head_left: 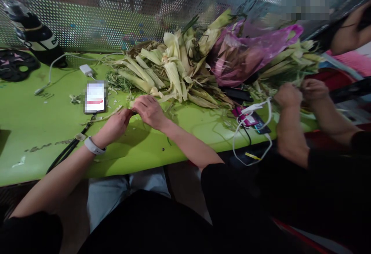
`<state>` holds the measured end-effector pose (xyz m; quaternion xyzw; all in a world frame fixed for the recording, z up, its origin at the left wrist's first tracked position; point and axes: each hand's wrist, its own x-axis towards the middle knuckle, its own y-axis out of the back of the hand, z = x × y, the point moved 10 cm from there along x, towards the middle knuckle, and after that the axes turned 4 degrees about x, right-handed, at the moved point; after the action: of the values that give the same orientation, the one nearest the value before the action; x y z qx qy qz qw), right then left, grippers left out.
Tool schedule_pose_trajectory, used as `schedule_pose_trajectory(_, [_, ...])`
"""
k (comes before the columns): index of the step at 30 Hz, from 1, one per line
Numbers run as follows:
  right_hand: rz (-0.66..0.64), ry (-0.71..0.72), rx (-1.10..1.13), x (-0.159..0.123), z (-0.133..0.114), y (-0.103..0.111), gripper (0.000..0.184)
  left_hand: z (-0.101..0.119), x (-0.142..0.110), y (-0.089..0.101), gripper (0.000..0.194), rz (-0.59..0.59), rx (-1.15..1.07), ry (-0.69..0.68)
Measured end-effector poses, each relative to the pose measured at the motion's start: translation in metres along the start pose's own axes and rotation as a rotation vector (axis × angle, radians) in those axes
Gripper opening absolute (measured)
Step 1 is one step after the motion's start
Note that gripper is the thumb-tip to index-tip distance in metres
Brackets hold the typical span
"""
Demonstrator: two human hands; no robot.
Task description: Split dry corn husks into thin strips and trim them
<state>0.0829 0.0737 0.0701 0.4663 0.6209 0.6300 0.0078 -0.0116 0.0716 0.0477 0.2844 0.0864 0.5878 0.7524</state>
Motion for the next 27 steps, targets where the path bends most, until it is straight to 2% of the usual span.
schedule_pose_trajectory(4, [0.035,0.073,0.013,0.0,-0.006,0.001,0.031,0.004,-0.001,-0.006,0.022,-0.077,0.057,-0.053])
schedule_pose_trajectory(8, [0.086,0.048,-0.032,0.002,-0.005,0.007,0.036,0.005,-0.001,-0.008,0.018,-0.105,0.083,-0.092])
schedule_pose_trajectory(13, [0.029,-0.005,-0.031,0.003,-0.001,0.005,0.037,0.011,-0.003,-0.006,0.011,-0.098,0.09,-0.138])
schedule_pose_trajectory(19, [0.0,0.009,-0.076,0.002,-0.005,0.003,0.039,0.014,-0.007,-0.013,0.021,-0.166,0.273,-0.245])
schedule_pose_trajectory(22, [-0.009,0.014,-0.084,0.002,-0.007,0.003,0.038,0.015,-0.009,-0.014,0.021,-0.131,0.42,-0.31])
schedule_pose_trajectory(27, [-0.025,-0.055,-0.031,0.003,0.0,0.001,0.039,0.019,-0.014,-0.016,0.023,-0.014,0.676,-0.414])
